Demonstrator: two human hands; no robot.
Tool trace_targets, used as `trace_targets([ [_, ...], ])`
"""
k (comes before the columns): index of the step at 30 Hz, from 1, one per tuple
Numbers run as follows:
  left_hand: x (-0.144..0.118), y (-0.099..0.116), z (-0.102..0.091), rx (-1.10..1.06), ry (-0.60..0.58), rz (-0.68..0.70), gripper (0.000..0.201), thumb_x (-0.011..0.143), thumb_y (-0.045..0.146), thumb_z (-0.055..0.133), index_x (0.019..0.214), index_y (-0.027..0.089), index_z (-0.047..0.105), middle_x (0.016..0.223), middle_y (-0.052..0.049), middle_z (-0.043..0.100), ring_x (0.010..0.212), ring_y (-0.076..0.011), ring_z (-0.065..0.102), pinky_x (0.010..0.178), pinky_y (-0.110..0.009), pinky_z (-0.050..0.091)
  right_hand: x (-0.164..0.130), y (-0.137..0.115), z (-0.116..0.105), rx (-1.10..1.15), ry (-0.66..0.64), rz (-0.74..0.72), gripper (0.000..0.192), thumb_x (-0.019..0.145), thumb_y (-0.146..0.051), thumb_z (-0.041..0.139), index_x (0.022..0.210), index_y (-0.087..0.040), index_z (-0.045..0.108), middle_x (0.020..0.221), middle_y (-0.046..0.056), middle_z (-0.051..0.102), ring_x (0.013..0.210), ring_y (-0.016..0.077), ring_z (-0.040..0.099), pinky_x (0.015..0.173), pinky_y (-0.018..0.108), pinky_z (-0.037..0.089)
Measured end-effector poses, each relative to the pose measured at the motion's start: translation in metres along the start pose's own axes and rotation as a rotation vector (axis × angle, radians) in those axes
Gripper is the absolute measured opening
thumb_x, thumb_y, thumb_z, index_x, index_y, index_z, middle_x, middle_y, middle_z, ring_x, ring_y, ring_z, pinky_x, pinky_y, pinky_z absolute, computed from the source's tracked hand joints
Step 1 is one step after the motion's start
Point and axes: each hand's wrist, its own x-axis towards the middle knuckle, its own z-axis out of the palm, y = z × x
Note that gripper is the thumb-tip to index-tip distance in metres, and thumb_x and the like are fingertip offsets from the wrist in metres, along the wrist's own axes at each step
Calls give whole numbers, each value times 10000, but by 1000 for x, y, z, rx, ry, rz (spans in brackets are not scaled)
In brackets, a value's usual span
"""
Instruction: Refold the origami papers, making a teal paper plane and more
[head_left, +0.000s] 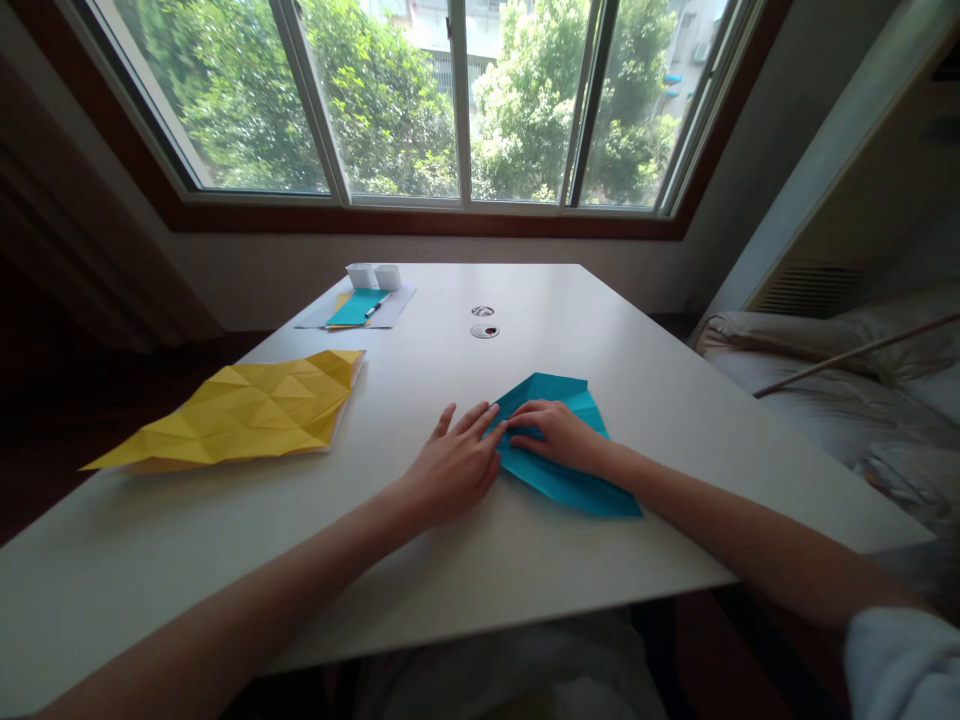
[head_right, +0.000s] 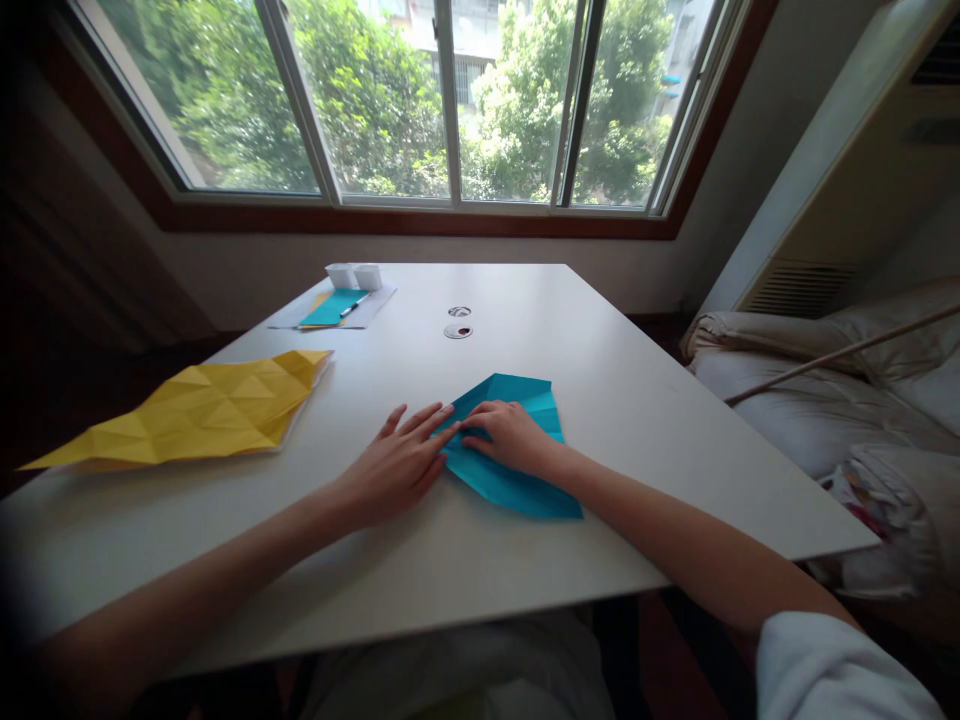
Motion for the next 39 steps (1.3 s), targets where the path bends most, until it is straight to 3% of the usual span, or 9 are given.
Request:
trace_targets([
  [4,0,11,4,-67,-139,-79,565,920,454,177,1375,140,293,1438,-142,271,1326,-266,241,1044,-534,181,0,1,1,6,0,9,265,828,-313,548,1046,-200,650,1048,69,638,950,188,591,844,304,440],
  [9,0,11,4,-54,-247,-151,611,895,472,214,1404,134,227,1469,-129,154,1340,-338,139,1017,-587,178,0,0,0,-8,-23,22,284,839,-333,526,1073,-214,635,1087,66,625,970,195,590,857,317,433],
  [19,-2,6,3,-33,-250,-191,670,869,544,233,1394,130,250,1455,-166,180,1332,-332,187,1001,-596,181,-1,-1,-1,-13,-25,11,304,844,-346,519,1104,-222,615,1126,59,621,1008,204,585,887,333,420],
  [23,-1,-13,-1,-105,-217,-106,635,890,542,197,1384,152,277,1429,-140,293,1317,-276,260,1024,-533,209,-1,6,-2,-66,-25,-30,284,854,-320,507,1095,-218,617,1127,51,629,1029,208,578,901,350,419],
  [29,4,-42,-6,-182,-36,148,402,927,386,281,1167,233,565,1181,-65,585,1130,-208,473,961,-371,365,2,25,-8,-138,-62,-108,276,873,-304,479,1102,-236,617,1158,55,616,1096,211,541,970,382,380],
  [34,3,-42,-1,-158,39,278,307,911,293,362,1075,231,614,1131,-69,602,1133,-201,471,957,-361,373,0,29,-17,-152,-77,-166,294,895,-304,435,1135,-260,599,1171,62,597,1095,211,524,959,405,378],
  [39,5,-42,1,-151,32,295,258,895,269,397,1009,252,629,1122,-28,619,1182,-204,431,978,-363,337,-1,27,-19,-148,-101,-184,305,908,-280,403,1146,-250,592,1157,62,596,1068,207,530,931,381,400],
])
